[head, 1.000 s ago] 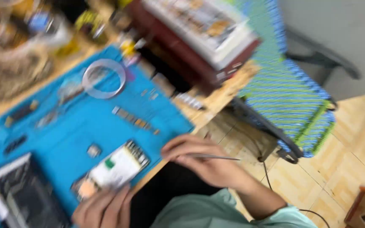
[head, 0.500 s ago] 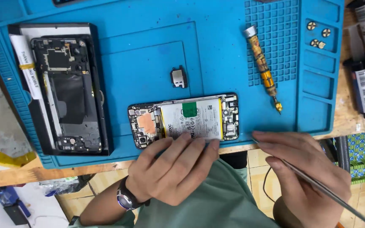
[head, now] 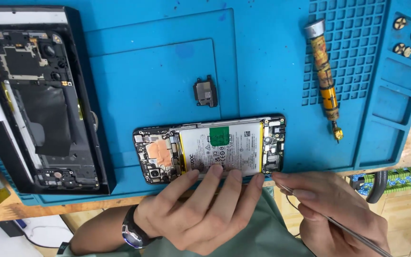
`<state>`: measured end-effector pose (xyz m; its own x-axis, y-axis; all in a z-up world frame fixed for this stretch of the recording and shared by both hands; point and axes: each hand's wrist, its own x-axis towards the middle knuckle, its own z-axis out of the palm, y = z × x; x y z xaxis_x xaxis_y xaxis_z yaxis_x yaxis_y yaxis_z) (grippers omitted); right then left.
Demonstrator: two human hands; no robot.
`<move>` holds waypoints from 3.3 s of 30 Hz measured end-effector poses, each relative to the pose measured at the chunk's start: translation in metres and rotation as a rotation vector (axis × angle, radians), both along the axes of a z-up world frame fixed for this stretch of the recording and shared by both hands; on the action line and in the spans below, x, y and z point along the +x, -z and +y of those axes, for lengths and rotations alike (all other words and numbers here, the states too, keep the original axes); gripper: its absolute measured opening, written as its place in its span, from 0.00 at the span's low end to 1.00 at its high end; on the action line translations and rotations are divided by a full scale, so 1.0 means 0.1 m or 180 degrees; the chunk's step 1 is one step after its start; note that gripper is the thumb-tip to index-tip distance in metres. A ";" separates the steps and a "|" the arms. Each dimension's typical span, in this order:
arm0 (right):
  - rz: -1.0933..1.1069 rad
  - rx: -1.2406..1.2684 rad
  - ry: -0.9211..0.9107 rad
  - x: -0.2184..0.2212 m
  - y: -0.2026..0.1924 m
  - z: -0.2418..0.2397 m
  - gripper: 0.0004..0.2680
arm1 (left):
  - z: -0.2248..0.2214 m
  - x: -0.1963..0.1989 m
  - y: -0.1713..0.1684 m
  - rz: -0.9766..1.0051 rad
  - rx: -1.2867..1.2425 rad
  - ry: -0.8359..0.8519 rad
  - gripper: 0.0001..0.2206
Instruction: Repairing a smartphone by disassembling and reassembling internal components like the battery and motherboard
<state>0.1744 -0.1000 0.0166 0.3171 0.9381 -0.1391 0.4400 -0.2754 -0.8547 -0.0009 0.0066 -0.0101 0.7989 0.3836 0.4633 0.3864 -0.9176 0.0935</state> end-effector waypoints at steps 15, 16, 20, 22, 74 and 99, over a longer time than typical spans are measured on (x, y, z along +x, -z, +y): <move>0.0046 -0.0383 0.0038 0.03 -0.03 0.06 0.05 | -0.04 0.02 0.05 0.0278 -0.0119 -0.0108 0.08; 0.0059 -0.0414 0.0028 0.03 -0.04 0.06 0.06 | -0.03 0.02 0.05 0.0287 -0.0119 -0.0108 0.08; -0.0132 -0.0362 -0.0045 0.05 -0.01 0.05 0.06 | -0.04 0.02 0.05 0.0272 -0.0084 -0.0104 0.08; -0.0214 -0.0356 -0.0187 0.07 0.01 0.02 0.07 | -0.05 0.02 0.04 0.0321 -0.0218 -0.0121 0.08; -0.0442 -0.0653 0.0221 -0.23 0.01 0.16 0.10 | 0.04 -0.13 0.06 0.0070 -0.0159 0.0223 0.09; -0.0321 0.0332 0.0979 -0.34 0.19 0.20 0.09 | 0.02 -0.14 0.08 0.0296 -0.0278 0.0303 0.09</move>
